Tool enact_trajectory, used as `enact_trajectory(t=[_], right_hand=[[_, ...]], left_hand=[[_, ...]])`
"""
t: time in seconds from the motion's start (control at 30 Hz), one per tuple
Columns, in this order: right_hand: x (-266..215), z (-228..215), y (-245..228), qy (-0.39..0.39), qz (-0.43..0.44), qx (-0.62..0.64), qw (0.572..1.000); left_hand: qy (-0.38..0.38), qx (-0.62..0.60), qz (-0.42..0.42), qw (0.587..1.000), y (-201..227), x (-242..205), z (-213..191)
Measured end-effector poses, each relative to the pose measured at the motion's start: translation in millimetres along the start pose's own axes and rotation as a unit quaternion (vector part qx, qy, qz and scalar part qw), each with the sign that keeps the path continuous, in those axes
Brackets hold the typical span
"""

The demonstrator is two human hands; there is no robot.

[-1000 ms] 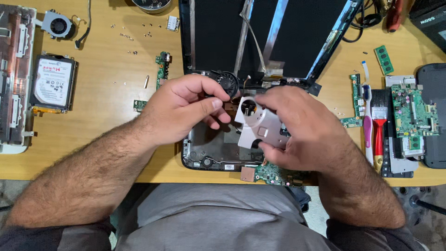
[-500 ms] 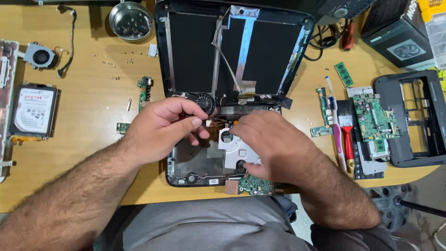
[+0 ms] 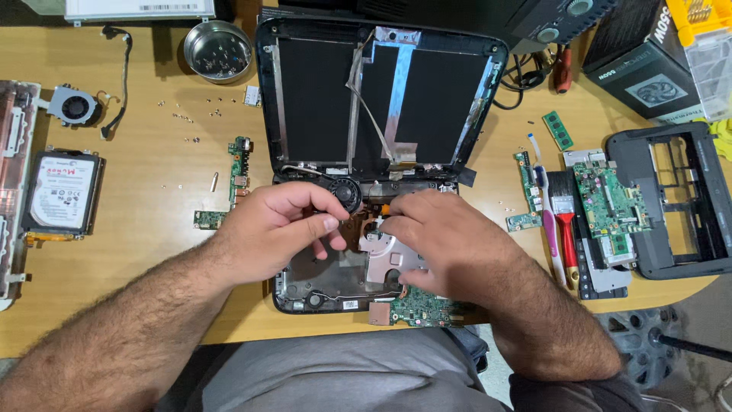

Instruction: The person disassembles a laptop cooling fan and heatsink assembly using a screwdriver, cleans the fan with a brush, and reassembles the components. The workspace contains various laptop parts and tools.

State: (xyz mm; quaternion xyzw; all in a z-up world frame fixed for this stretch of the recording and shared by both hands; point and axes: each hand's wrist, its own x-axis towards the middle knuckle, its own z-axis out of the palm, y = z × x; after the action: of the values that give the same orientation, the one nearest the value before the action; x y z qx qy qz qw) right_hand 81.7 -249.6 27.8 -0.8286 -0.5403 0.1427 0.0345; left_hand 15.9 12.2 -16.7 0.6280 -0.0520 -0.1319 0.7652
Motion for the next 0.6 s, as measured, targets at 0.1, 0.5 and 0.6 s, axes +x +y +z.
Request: enact_trajectory(t=[0.1,0.5,0.6], right_hand=[[3.5,-7.4,0.5,-0.022,0.021,0.035,0.999],[5.1,8.1,-7.7,0.291,-0.015,0.150,0.945],[8.3,14.6,-9.0,0.276,-0.017,0.160,0.948]], left_hand=[[-0.007,0.000,-0.002,1.000,-3.4,-0.9,0.5],[-0.074,0.018,-0.040,0.996,0.5,-5.7,6.2],[-0.091,0.020,-0.052,0.994,-2.8,-6.1,7.8]])
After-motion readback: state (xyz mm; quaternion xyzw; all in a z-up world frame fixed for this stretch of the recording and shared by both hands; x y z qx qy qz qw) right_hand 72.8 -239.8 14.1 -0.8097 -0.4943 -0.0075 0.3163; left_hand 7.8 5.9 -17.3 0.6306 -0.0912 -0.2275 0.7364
